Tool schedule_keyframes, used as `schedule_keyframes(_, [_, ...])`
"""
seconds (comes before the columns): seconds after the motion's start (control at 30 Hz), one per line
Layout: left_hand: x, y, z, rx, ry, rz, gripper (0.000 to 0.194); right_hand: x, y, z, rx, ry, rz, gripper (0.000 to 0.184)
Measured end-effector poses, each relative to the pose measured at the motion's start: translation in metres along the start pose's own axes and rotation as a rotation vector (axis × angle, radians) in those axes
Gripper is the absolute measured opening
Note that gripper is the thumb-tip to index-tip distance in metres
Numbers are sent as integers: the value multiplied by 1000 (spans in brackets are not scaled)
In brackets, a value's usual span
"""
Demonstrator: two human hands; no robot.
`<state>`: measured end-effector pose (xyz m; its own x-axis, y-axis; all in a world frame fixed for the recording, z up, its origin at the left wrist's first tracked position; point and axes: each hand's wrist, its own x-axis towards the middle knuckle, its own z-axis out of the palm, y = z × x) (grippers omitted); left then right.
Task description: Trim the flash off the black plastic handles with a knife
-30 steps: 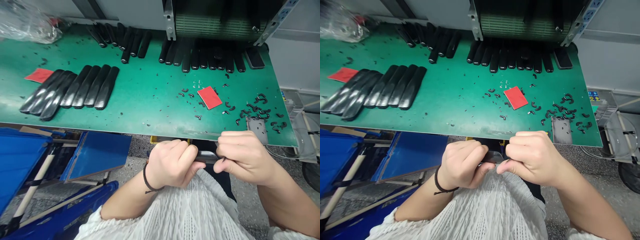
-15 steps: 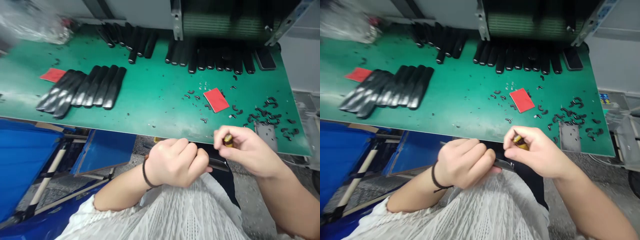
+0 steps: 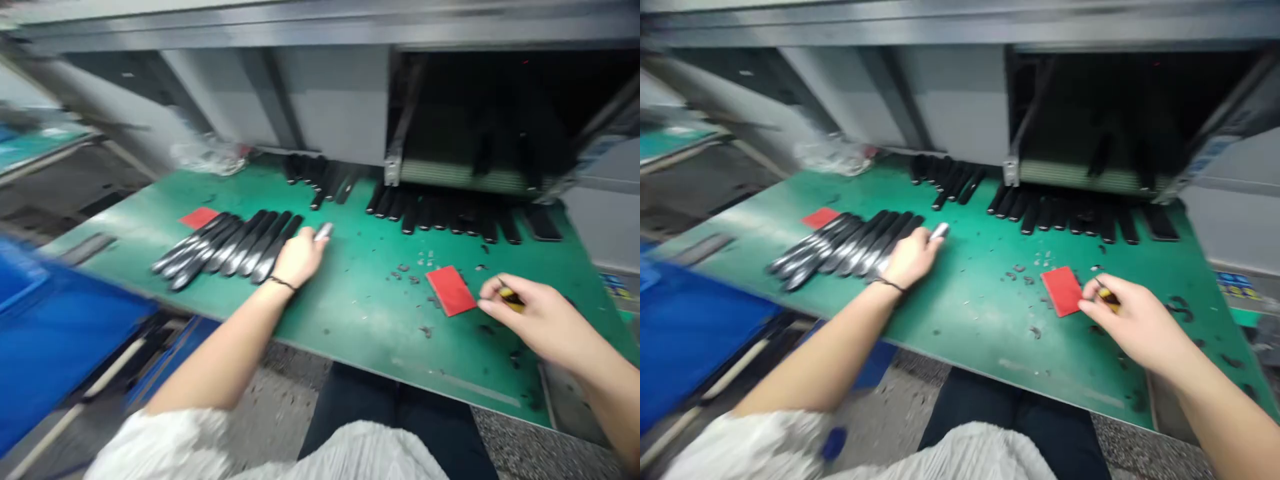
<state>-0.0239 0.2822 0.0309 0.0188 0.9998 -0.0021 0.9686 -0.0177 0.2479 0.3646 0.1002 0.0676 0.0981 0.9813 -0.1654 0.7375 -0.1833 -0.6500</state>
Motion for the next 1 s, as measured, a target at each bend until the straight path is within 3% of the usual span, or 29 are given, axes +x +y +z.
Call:
schedule_keyframes(0.07, [35, -16, 8, 15, 5, -30, 43, 37, -3, -20, -183, 174, 8, 26])
schedule_keyframes(0.13, [62, -35, 19, 104, 90, 55, 45, 80, -5, -42, -426, 416, -28, 22])
schedule_keyframes(0.17, [71, -44, 24, 142, 165, 124, 47, 103, -7, -53, -546, 541, -46, 27])
schedule_keyframes(0.23, [83, -60, 30, 197, 232, 200, 52, 146, -11, -71, -741, 654, -126, 47])
schedule_keyframes(0.3, [86, -67, 31, 209, 282, 224, 53, 184, -18, -82, -876, 620, -236, 55])
schedule_keyframes(0.37, [83, -65, 26, 184, 346, 259, 50, 209, -25, -86, -946, 535, -332, 43])
schedule_keyframes(0.43, [74, -51, 18, 144, 411, 347, 46, 215, -32, -86, -972, 484, -388, 31])
schedule_keyframes(0.53, [42, -13, -3, 26, 423, 548, 42, 180, -48, -76, -980, 496, -462, 41])
schedule_keyframes(0.67, [-35, 56, -35, -341, 276, 852, 48, 74, -84, -52, -700, 701, -734, 22])
schedule_keyframes(0.73, [-76, 89, -41, -611, 94, 1037, 69, 19, -97, -41, -459, 587, -767, 14])
schedule_keyframes(0.8, [-112, 115, -34, -946, -268, 1147, 74, -24, -100, -29, -243, 387, -715, 13])
schedule_keyframes(0.87, [-143, 132, -15, -1319, -759, 1036, 64, -53, -92, -14, -107, 382, -544, 11])
schedule_keyframes(0.9, [-158, 136, -4, -1499, -913, 890, 63, -63, -85, -4, -54, 440, -436, 15])
schedule_keyframes(0.97, [-183, 141, 18, -1793, -969, 536, 62, -80, -69, 17, 41, 547, -336, 37])
schedule_keyframes(1.0, [-194, 142, 27, -1881, -950, 402, 64, -87, -61, 29, 66, 507, -383, 43])
